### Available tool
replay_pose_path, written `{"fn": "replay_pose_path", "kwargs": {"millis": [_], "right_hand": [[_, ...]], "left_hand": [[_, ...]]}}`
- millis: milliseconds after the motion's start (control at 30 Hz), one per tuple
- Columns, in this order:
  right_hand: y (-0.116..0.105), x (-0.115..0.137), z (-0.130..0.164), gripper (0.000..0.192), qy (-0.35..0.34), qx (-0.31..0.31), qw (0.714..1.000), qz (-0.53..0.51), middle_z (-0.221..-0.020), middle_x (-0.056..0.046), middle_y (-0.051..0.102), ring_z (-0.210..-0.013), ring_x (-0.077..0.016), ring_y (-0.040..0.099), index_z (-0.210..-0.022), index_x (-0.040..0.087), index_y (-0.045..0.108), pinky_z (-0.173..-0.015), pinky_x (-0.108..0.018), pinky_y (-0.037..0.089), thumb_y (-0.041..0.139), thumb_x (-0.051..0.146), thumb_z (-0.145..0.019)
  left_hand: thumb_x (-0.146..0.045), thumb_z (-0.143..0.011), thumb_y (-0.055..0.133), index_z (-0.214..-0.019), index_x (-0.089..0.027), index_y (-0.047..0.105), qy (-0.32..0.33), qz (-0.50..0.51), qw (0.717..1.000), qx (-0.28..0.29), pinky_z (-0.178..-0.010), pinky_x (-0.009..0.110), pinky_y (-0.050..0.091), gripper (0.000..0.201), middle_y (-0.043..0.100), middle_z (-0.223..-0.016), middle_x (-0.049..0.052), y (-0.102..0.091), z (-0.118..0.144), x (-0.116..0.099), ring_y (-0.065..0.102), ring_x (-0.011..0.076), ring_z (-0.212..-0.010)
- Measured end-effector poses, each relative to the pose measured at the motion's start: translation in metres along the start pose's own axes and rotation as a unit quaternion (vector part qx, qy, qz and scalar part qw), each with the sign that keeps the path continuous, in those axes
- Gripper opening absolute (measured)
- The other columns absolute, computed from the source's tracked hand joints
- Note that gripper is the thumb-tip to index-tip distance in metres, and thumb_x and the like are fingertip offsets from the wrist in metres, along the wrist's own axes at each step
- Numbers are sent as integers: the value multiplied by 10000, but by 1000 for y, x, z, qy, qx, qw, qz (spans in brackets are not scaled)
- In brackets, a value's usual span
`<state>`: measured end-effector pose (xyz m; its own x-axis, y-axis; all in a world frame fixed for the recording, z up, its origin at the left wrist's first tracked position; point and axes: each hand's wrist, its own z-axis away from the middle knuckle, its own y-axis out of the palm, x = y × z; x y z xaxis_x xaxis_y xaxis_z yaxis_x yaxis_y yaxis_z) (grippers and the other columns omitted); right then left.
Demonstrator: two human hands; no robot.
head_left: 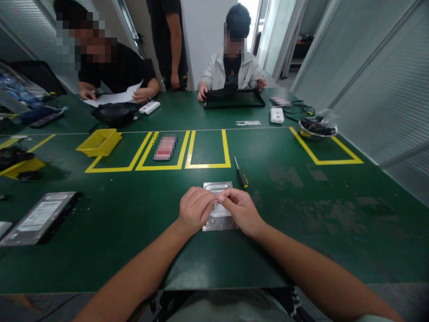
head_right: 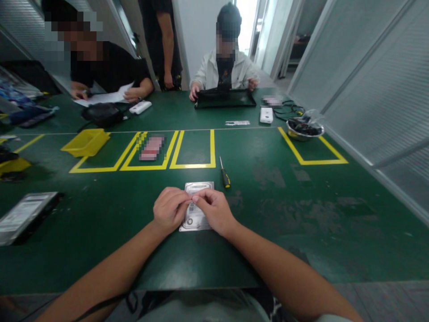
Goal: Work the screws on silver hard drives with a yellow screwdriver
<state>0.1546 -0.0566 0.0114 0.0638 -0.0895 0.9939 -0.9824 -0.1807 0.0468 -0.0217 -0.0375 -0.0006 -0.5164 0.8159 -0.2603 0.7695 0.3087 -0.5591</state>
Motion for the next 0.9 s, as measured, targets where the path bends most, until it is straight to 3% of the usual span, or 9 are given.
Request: {"fn": "replay_pose_path", "kwargs": {"millis": [100,233,367,400,500,567,733,900], "right_hand": [[-1,0,1,222,-25,4,998,56,-714,4,626,-648,-127,544,-818,181,658,-615,-262,446,629,394,-875],[-10,0,-2,181,-72,-33,983,166,-705,1,586,-651,-138,514,-819,197,649,-627,-279,431,581,340,-906],[-31,2,-11,115,-118,-84,947,287,-877,-70,602,-852,-213,525,-866,201,658,-825,-376,429,574,276,-889],[-37,2,-14,119,-128,-96,928,336,-956,-99,603,-917,-242,521,-930,196,664,-865,-405,419,578,263,-882],[-51,0,-22,265,-126,-117,790,588,-1088,-164,583,-942,-282,522,-1126,173,630,-830,-425,437,567,279,-893],[-56,-3,-26,316,-107,-113,750,643,-1070,-182,587,-901,-287,531,-1176,155,607,-781,-416,444,571,302,-898],[-60,-11,-30,339,-74,-99,729,674,-941,-163,599,-800,-263,543,-1215,158,573,-702,-376,429,537,336,-929],[-60,-16,-33,298,-56,-76,718,689,-914,-172,609,-802,-276,561,-1186,164,582,-675,-364,415,510,318,-941]], "left_hand": [[-164,-902,568,-964,-199,590,-2,7,1000,18,-805,365,505,75,681,-881,58,0,0,1,607,193,-848],[-229,-957,459,-923,-197,526,-58,18,997,55,-805,381,476,82,635,-884,71,0,-1,2,571,205,-865],[-258,-985,400,-891,-198,497,-124,39,990,62,-780,359,466,147,597,-873,64,-1,-4,6,554,194,-840],[-260,-986,405,-888,-198,498,-137,42,988,58,-775,350,464,149,592,-868,58,0,-4,8,553,189,-834],[-262,-974,448,-884,-195,518,-179,48,982,45,-751,322,460,133,587,-849,37,1,-4,15,555,172,-803],[-264,-965,472,-894,-192,538,-214,57,974,38,-738,306,463,121,595,-838,25,3,-4,19,564,161,-781],[-292,-947,506,-919,-185,567,-294,100,951,17,-704,282,478,126,617,-814,16,9,-5,27,595,153,-746],[-281,-903,563,-879,-176,599,-333,149,931,-13,-661,259,465,114,614,-776,7,14,-5,32,578,137,-699]]}}
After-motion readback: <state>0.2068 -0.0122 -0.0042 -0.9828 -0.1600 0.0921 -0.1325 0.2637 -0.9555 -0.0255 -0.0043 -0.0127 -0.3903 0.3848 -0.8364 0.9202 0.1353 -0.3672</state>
